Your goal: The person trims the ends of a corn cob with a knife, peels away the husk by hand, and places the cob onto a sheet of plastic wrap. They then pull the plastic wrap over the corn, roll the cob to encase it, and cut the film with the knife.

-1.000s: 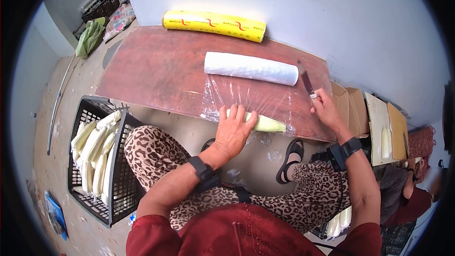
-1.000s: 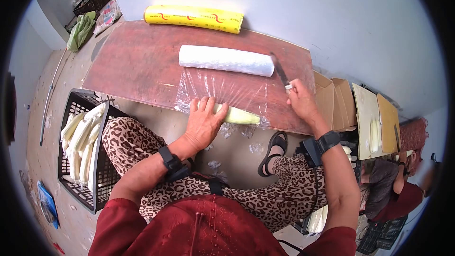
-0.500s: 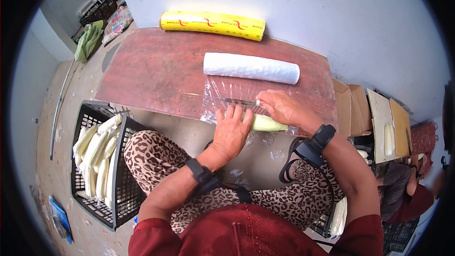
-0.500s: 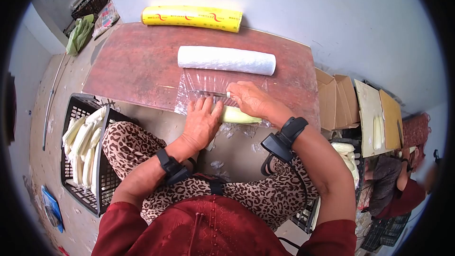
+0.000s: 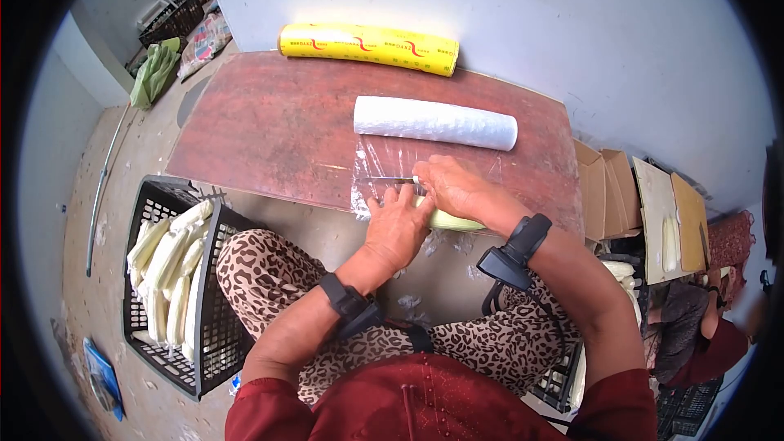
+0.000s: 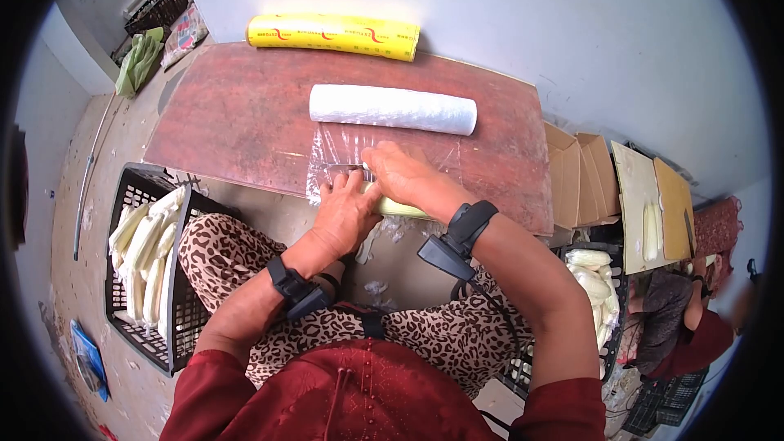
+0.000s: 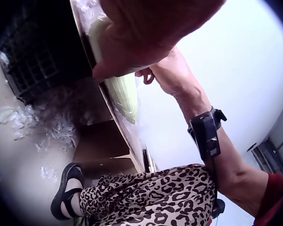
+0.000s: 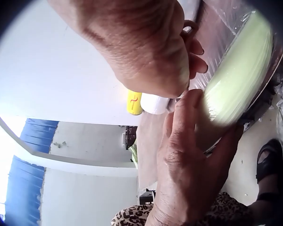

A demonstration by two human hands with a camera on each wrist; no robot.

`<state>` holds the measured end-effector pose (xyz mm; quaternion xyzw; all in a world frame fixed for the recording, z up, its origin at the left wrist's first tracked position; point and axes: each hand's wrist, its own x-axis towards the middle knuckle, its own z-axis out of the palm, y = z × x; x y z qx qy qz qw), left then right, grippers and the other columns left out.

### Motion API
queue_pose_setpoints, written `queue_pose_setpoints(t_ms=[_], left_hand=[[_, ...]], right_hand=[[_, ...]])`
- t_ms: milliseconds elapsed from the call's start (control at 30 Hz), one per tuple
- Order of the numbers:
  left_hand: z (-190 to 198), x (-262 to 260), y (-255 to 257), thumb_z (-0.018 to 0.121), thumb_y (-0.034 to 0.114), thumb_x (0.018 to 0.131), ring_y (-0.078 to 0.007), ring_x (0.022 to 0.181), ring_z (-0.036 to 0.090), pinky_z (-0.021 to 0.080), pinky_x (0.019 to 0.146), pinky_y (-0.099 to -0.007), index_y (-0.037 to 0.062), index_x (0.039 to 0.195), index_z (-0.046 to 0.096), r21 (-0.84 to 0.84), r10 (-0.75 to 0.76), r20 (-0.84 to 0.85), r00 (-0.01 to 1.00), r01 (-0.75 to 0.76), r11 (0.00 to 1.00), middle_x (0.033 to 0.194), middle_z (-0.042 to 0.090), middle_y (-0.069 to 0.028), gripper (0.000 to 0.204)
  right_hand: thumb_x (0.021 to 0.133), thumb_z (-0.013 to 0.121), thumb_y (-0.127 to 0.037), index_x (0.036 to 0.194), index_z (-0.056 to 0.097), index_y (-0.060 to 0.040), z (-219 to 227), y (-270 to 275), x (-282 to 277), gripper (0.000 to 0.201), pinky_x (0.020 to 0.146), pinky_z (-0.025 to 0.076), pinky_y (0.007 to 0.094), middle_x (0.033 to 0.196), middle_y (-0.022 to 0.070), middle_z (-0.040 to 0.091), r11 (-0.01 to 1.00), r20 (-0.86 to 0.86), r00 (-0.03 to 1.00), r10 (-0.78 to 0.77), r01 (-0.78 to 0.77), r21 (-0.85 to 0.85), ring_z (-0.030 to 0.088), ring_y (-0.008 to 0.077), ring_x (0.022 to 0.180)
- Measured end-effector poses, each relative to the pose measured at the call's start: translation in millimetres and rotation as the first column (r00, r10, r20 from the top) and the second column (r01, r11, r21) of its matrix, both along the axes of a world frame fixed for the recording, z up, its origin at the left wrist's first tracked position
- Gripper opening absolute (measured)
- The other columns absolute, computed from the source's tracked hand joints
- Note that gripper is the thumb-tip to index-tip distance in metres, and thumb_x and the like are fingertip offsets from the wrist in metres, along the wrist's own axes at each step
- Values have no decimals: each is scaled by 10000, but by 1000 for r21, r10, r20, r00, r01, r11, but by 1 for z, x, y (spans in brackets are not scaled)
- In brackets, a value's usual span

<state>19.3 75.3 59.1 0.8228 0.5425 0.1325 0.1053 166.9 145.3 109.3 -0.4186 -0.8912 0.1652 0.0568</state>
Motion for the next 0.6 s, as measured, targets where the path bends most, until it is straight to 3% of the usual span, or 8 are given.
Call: queue_pose_setpoints(t_ms=[467, 600], left_hand=[[8, -4, 2, 672, 227, 779, -338, 1031, 494, 422, 823, -531, 143, 1123, 607, -81, -19, 21, 1000, 20, 996, 1118, 495, -138, 360], [6, -4, 3, 676, 219, 772, -335, 1050, 493, 420, 836, -539, 119, 1109, 627, -118, -15, 8, 1000, 16, 993, 1164, 516, -134, 355]], right_hand=[[853, 545, -134, 922, 591, -30, 7, 1, -14, 133, 703, 492, 458, 881, 187, 583, 994, 89, 996, 30, -40, 106, 603, 382, 860], [840, 554, -117, 947, 617, -18, 27, -4, -27, 159, 714, 512, 448, 919, 204, 600, 989, 129, 989, 68, -84, 123, 625, 381, 865]])
